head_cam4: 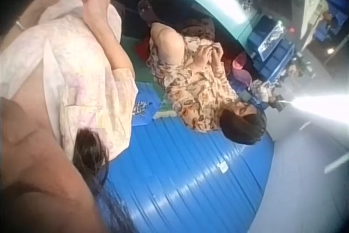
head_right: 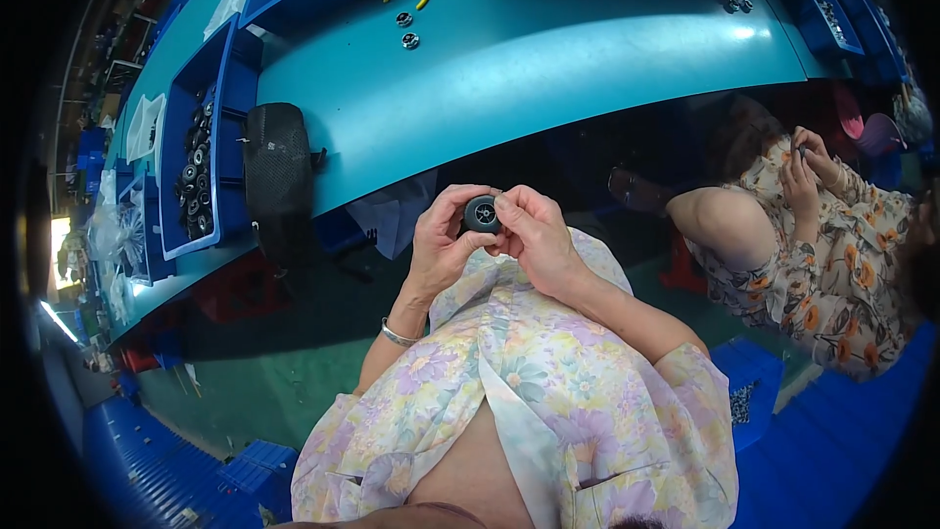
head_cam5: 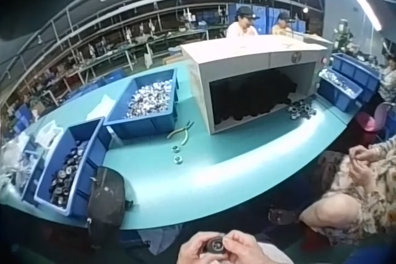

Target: Assembling small mechanical components by inserting rings into plastic housings on a production line.

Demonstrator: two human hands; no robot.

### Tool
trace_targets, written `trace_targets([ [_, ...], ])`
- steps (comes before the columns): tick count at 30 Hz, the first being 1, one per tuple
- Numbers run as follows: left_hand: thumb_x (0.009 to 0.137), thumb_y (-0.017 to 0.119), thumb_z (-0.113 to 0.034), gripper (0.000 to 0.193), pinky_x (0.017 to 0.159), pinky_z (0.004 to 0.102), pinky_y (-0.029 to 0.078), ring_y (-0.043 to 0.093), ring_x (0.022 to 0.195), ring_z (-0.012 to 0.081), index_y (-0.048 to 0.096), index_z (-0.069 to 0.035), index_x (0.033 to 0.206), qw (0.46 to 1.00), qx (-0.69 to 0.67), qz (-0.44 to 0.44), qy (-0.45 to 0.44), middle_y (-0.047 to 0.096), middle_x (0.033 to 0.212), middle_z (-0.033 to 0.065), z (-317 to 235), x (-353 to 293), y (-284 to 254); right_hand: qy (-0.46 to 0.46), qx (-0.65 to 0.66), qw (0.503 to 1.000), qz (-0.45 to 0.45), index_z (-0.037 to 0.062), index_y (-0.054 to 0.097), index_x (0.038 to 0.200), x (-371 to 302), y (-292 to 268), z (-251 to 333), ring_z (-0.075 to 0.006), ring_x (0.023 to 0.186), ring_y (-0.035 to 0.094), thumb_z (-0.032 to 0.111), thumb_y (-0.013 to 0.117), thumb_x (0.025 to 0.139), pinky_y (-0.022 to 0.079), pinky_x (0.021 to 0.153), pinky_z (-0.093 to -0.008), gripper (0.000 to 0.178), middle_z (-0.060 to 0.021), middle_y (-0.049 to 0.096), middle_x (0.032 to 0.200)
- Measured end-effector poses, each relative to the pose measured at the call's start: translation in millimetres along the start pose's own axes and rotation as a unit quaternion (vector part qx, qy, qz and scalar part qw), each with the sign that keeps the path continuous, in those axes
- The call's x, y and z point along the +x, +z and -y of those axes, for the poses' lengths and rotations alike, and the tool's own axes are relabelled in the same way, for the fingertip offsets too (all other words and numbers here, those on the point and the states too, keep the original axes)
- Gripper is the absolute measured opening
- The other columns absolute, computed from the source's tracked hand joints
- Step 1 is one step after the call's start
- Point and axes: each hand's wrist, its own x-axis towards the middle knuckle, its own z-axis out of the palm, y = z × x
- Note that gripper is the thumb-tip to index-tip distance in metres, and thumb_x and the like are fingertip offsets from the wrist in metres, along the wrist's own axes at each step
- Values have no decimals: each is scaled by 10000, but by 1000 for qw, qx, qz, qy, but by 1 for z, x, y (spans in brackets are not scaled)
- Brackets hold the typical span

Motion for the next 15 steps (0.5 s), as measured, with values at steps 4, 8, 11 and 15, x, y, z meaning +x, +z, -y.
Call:
trace_targets([
  [4, 759, 716, 15, 426, 840, 279, 524, 628, 953, 175, 557, 14, 1154, 998, -51, 8, -34, 584, 1133, 103, -12, 2, -3, -27, -42, 999, 21, 35, 522, 967, 0, 3, 2, -86, 670, 546, 257, 492, 1000, 483, 616, -248, 226, -35, 571, 820],
  [8, 759, 739, 12, 520, 954, 321, 491, 584, 1109, 212, 504, 7, 1223, 996, -83, -11, -2, 544, 1275, 136, -12, 1, -7, -99, -130, 986, 20, 18, 522, 1036, -1, -2, 1, -78, 717, 559, 251, 495, 1000, 497, 649, -241, 238, -30, 580, 867],
  [11, 757, 718, 55, 515, 953, 311, 482, 575, 1095, 181, 499, 3, 1220, 992, -124, -5, -24, 546, 1242, 125, -14, 1, -8, -152, -233, 961, 6, 8, 523, 1058, -3, -1, 8, -68, 736, 553, 204, 520, 987, 492, 662, -229, 209, -27, 586, 879],
  [15, 715, 729, 99, 556, 941, 321, 491, 581, 1076, 188, 449, -4, 1185, 988, -154, -19, -22, 553, 1216, 154, -16, 2, -8, -183, -240, 953, -4, -1, 532, 1067, -4, 5, 13, -61, 745, 548, 160, 544, 970, 484, 668, -221, 188, -25, 593, 880],
])
